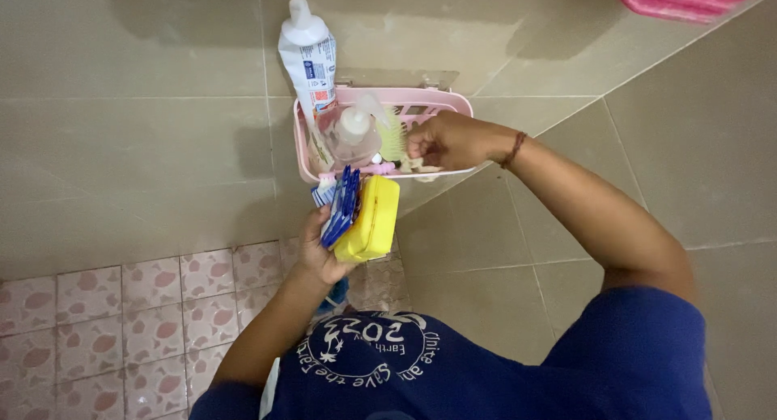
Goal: Cleaning and organizing a bathroom shelf/caddy.
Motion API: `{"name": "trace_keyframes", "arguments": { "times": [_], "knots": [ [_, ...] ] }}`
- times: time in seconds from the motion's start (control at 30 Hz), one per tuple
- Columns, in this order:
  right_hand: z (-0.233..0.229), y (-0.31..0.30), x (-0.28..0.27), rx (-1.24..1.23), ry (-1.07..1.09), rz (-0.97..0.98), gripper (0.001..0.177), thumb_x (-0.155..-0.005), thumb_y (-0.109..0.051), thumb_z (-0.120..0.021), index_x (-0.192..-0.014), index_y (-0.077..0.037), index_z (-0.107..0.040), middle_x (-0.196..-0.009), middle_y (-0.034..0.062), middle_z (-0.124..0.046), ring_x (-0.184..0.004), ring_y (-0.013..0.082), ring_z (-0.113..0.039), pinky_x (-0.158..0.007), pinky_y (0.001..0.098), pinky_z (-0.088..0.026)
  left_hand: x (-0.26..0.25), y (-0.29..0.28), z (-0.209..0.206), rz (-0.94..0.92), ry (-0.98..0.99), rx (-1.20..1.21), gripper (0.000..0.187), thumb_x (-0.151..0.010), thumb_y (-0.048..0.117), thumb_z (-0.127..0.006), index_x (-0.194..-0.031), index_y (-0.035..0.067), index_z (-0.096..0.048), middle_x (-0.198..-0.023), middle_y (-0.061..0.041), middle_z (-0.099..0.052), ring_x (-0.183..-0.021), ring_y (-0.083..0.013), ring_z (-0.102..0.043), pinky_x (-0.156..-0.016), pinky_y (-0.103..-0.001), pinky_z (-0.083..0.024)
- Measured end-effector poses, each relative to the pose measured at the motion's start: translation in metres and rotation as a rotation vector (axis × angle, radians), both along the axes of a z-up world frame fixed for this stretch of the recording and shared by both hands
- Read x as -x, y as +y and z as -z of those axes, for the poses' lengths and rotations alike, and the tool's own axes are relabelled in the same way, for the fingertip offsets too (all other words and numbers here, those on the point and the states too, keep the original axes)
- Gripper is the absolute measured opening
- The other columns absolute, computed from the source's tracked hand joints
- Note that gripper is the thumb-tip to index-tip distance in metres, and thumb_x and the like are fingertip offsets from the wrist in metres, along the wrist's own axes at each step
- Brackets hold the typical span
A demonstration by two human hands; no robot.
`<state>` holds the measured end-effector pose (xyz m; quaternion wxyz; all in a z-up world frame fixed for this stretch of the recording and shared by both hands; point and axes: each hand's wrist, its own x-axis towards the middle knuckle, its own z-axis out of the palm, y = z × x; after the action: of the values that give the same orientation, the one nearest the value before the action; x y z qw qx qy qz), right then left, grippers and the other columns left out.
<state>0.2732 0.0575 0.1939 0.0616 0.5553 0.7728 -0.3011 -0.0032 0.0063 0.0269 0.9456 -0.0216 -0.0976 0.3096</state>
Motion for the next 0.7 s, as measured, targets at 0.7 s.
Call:
{"name": "trace_keyframes", "arguments": {
  "times": [0.7],
  "knots": [
    [0.120,-0.171,-0.026,-0.532,1.703,0.659,0.027,-0.105,-0.025,-0.067,-0.122,-0.004,-0.069,-0.111,0.0152,-0.073,-0.090,0.0174,-0.073,-0.074,0.0304,-0.064,0.010,0.003,0.038,0.086,-0.109,-0.011,0.070,-0.101,0.039,-0.066,-0.158,0.007,-0.042,-0.154,-0.018,-0.054,-0.140,-0.0385,-0.054,-0.115,-0.072,-0.042]
  ]
}}
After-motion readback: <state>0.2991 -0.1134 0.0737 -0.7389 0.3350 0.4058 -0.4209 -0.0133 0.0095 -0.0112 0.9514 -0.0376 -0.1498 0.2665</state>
